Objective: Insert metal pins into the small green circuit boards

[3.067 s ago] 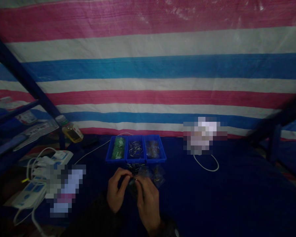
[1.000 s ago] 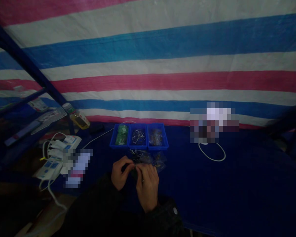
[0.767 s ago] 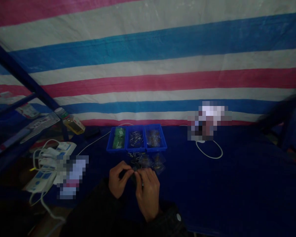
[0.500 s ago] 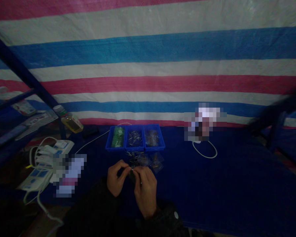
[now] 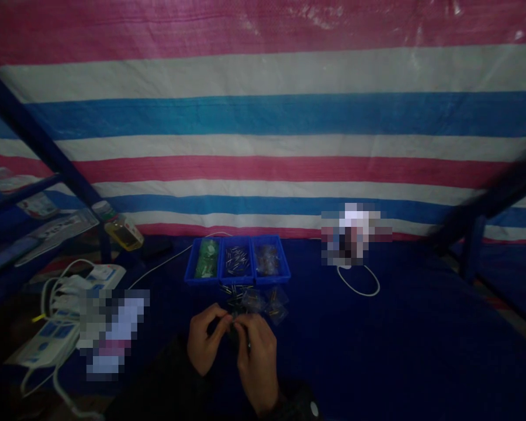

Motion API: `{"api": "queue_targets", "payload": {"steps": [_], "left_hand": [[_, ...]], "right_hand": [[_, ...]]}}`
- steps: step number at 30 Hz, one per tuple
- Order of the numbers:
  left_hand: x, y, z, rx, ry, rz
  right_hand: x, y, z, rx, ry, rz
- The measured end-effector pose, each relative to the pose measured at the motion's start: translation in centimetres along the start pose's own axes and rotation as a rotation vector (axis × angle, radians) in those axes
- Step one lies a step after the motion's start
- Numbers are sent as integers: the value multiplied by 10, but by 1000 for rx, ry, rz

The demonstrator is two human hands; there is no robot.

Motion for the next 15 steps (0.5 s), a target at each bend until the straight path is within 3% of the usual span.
{"api": "queue_targets", "payload": {"steps": [4,15], "left_hand": [[1,2,3,-22,-13,54],[2,8,-2,-2,-29,31]], "right_hand": [[0,0,-4,14,9,15],[-2,3,-5,43,5,-14]]}}
Point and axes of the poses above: each hand's wrist, its own y-axis away from the middle knuckle, its own z-axis out of the palm, x = y × z, the point moved 5 cm from there along -y, towards the middle knuckle, and after that the axes turned 1 degree about -x, right-handed, at the moved point
